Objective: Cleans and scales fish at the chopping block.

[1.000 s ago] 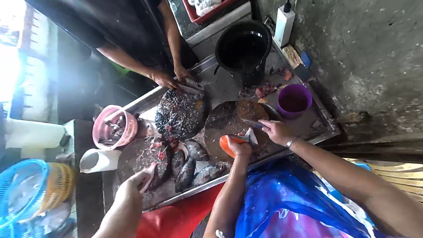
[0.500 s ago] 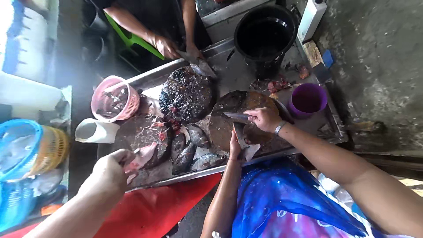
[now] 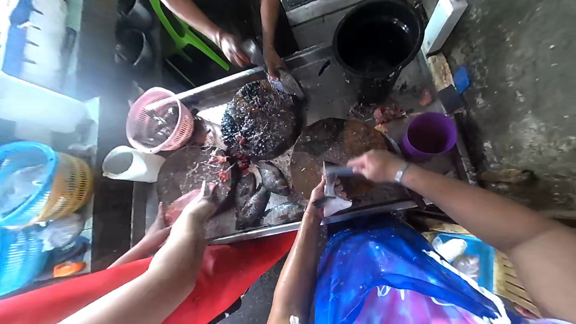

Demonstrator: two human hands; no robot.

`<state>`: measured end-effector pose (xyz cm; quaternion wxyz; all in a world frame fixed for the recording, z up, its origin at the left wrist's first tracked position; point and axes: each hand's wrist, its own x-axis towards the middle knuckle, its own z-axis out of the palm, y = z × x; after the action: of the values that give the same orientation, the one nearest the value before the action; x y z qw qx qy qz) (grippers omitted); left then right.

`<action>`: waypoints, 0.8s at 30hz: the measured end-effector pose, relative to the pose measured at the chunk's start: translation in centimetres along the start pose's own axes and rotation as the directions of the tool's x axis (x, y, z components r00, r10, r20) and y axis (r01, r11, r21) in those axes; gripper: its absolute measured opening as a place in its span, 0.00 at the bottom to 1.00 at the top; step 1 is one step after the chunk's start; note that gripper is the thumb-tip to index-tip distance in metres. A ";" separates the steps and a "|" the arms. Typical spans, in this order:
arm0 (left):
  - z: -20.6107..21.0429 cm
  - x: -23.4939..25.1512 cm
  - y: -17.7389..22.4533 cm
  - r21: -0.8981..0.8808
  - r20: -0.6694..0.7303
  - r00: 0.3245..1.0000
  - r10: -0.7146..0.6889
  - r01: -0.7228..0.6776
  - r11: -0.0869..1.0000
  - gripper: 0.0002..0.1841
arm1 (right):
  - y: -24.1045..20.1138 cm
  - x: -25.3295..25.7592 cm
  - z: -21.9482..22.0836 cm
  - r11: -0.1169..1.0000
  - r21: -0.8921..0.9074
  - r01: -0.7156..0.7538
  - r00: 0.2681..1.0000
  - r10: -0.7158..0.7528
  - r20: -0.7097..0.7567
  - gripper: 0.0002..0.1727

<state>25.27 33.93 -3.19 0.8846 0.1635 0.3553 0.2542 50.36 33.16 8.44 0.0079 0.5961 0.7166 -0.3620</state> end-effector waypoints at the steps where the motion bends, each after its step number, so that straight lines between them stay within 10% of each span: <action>1: -0.2 0.3 -0.1 -0.031 0.063 0.998 -0.027 0.029 0.999 0.35 | 0.5 0.6 -0.2 0.999 -0.017 -0.047 0.998 0.047 -0.029 0.17; 21: -1.1 0.6 0.4 -0.108 0.262 0.957 -0.123 0.156 0.982 0.39 | -0.3 0.2 0.1 0.990 -0.138 -0.015 1.000 0.014 -0.013 0.16; 24: 0.3 -0.4 1.2 -0.034 0.076 0.995 -0.070 0.072 0.997 0.38 | -0.8 -0.6 1.8 0.991 -0.058 0.118 0.993 -0.118 -0.008 0.14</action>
<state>24.88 34.66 -2.22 0.9086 0.1437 0.3227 0.2228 49.13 31.73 7.77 -0.0002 0.5542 0.7608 -0.3377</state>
